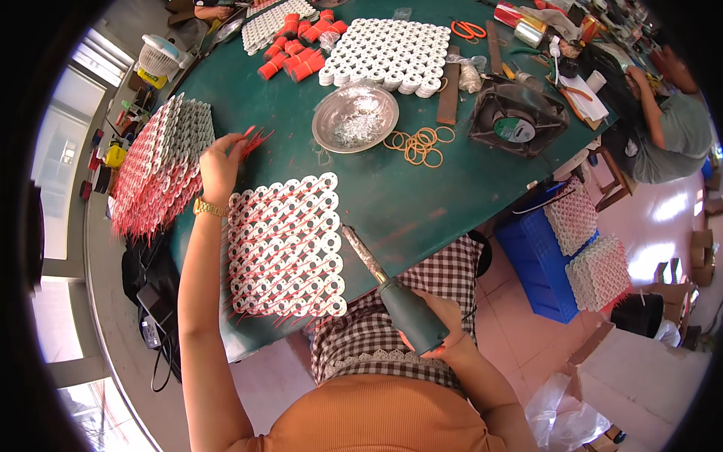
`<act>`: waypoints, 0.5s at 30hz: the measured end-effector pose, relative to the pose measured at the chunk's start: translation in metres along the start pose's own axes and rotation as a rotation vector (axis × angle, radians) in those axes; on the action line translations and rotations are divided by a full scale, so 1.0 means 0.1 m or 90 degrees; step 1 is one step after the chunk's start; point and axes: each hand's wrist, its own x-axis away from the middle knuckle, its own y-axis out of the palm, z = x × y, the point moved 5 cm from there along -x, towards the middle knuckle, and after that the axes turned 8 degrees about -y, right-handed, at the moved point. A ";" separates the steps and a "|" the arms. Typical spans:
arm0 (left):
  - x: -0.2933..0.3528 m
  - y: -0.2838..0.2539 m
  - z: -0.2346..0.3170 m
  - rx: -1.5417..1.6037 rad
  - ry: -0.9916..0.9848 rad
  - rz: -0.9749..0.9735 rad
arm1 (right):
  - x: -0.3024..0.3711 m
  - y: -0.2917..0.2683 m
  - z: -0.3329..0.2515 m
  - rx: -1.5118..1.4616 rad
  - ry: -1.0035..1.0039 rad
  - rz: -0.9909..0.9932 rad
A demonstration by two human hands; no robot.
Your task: The person solders wires onto a grid of circuit boards using a soldering iron, stacks the finished board aside, places a new circuit board sheet on the table, and solders wires onto the new sheet with the soldering iron.
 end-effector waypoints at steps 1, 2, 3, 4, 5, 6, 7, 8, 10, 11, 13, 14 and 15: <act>0.01 -0.05 0.04 0.000 -0.001 -0.003 | -0.03 -0.05 -0.03 -0.001 0.002 -0.001; 0.01 -0.20 0.24 0.015 0.008 0.021 | -0.05 -0.06 -0.04 0.010 0.034 -0.031; 0.05 -0.37 0.44 0.026 0.016 0.045 | -0.04 -0.04 -0.02 0.018 0.063 -0.062; 0.14 -0.46 0.64 0.088 -0.012 -0.002 | 0.04 -0.06 -0.03 -0.086 0.066 0.052; 0.28 -0.53 0.77 0.114 0.011 -0.039 | -0.03 -0.08 -0.09 -0.088 0.070 0.053; 0.44 -0.56 0.88 0.144 -0.010 -0.071 | -0.18 -0.17 -0.23 -0.013 0.007 0.077; 0.60 -0.58 1.02 0.161 -0.077 -0.155 | -0.24 -0.24 -0.32 0.065 -0.053 0.102; 0.75 -0.59 1.14 0.187 -0.045 -0.193 | -0.21 -0.22 -0.29 0.045 -0.029 0.090; 1.02 -0.61 1.30 0.213 -0.044 -0.274 | -0.09 -0.13 -0.15 0.003 0.038 0.069; 1.12 -0.60 1.36 0.226 -0.050 -0.313 | -0.08 -0.09 -0.10 -0.038 0.102 0.051; 1.27 -0.54 1.40 0.248 -0.055 -0.337 | -0.05 -0.10 -0.13 -0.067 0.122 0.048; 1.36 -0.47 1.36 0.263 -0.103 -0.366 | -0.06 -0.09 -0.14 -0.101 0.138 0.045; 1.40 -0.44 1.34 0.263 -0.108 -0.367 | -0.05 -0.08 -0.13 -0.103 0.140 0.041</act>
